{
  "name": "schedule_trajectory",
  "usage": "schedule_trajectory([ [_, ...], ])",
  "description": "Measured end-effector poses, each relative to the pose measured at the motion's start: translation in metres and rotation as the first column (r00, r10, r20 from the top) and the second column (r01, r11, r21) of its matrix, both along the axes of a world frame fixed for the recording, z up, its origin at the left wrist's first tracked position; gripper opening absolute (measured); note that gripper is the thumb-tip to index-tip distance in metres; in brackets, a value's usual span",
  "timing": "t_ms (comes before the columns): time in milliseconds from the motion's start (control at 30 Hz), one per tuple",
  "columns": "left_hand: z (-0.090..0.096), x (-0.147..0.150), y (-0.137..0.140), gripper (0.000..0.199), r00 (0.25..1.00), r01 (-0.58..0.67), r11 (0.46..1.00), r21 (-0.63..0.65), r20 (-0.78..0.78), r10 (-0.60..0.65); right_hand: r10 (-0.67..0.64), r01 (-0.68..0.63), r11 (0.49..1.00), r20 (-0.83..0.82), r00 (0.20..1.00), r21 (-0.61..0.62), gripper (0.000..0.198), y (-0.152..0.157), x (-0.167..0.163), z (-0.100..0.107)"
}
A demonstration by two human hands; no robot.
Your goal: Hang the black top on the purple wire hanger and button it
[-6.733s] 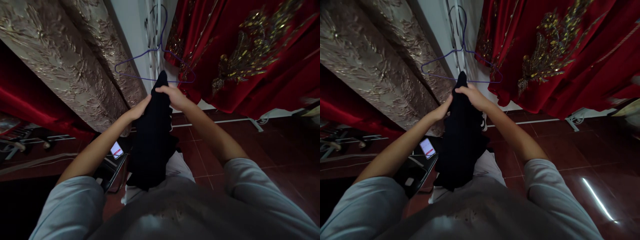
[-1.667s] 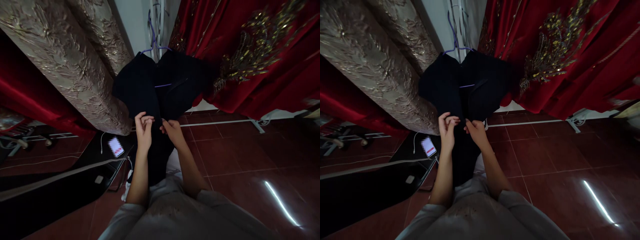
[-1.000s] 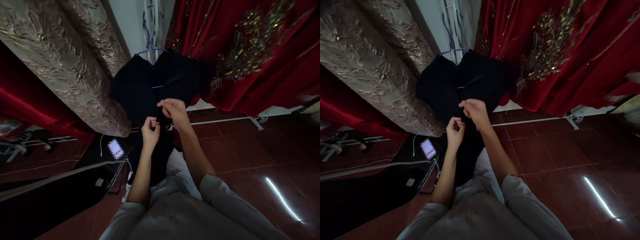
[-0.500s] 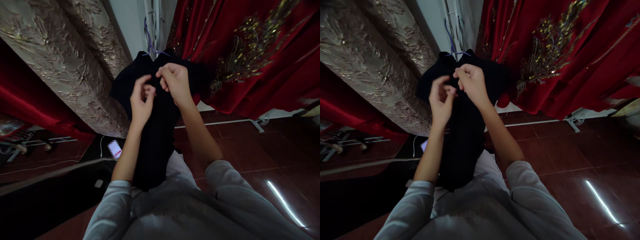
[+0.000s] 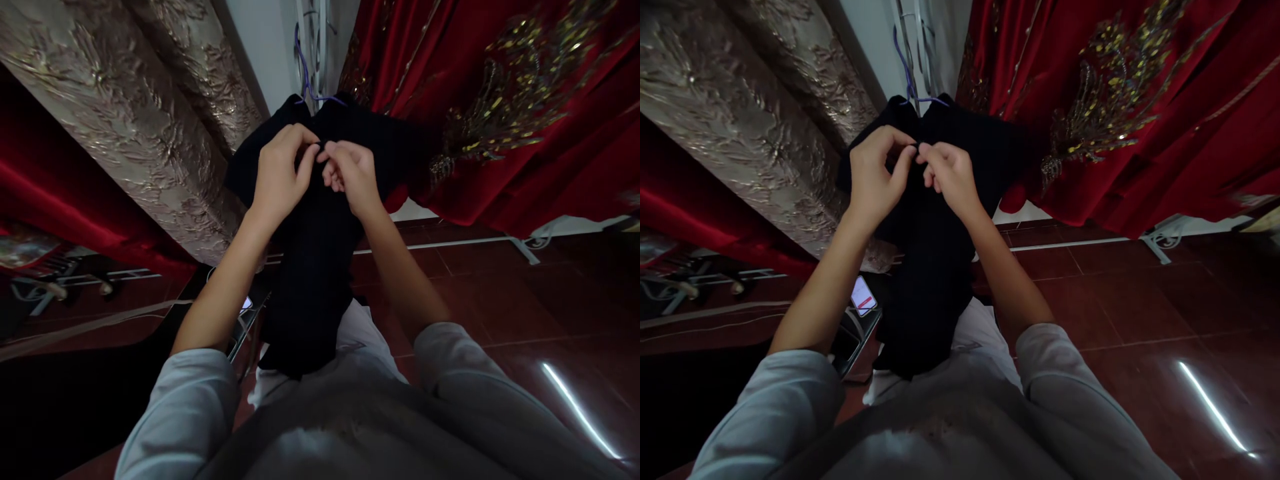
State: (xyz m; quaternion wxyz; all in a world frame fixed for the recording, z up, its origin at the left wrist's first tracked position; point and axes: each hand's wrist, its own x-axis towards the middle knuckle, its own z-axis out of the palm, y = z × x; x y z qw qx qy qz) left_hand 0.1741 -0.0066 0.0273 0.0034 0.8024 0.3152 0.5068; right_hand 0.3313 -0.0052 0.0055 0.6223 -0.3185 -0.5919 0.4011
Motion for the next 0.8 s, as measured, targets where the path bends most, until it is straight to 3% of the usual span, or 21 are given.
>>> schedule_trajectory([
  [167,0.000,0.004,0.002,0.033,0.999,-0.016,1.000,0.011,0.033,0.015,-0.051,0.052,0.999,0.064,0.997,-0.016,0.038,0.006,0.001,0.000],
  [300,0.002,0.006,0.004,0.028,0.993,0.068,0.996,-0.051,0.099,-0.063,-0.051,0.053,0.997,0.034,0.998,-0.064,0.038,0.004,0.004,-0.008],
  [533,-0.003,0.004,0.001,0.030,0.980,0.127,0.989,-0.072,0.164,-0.114,-0.064,0.068,0.994,0.051,0.997,-0.086,0.038,-0.006,0.002,0.007],
  [667,0.006,0.009,0.002,0.041,0.989,0.079,0.995,0.057,0.121,-0.086,-0.152,0.155,0.988,0.099,0.983,-0.019,0.030,0.002,-0.003,-0.007],
  [733,0.015,-0.004,0.020,0.042,0.985,0.034,0.976,0.213,0.157,-0.069,-0.192,0.192,0.981,0.180,0.965,0.018,0.026,0.009,-0.004,-0.020],
  [800,0.020,-0.034,0.050,0.041,0.968,-0.054,0.925,0.377,0.246,-0.044,-0.203,0.200,0.979,0.244,0.948,0.039,0.026,0.013,-0.006,-0.033],
])
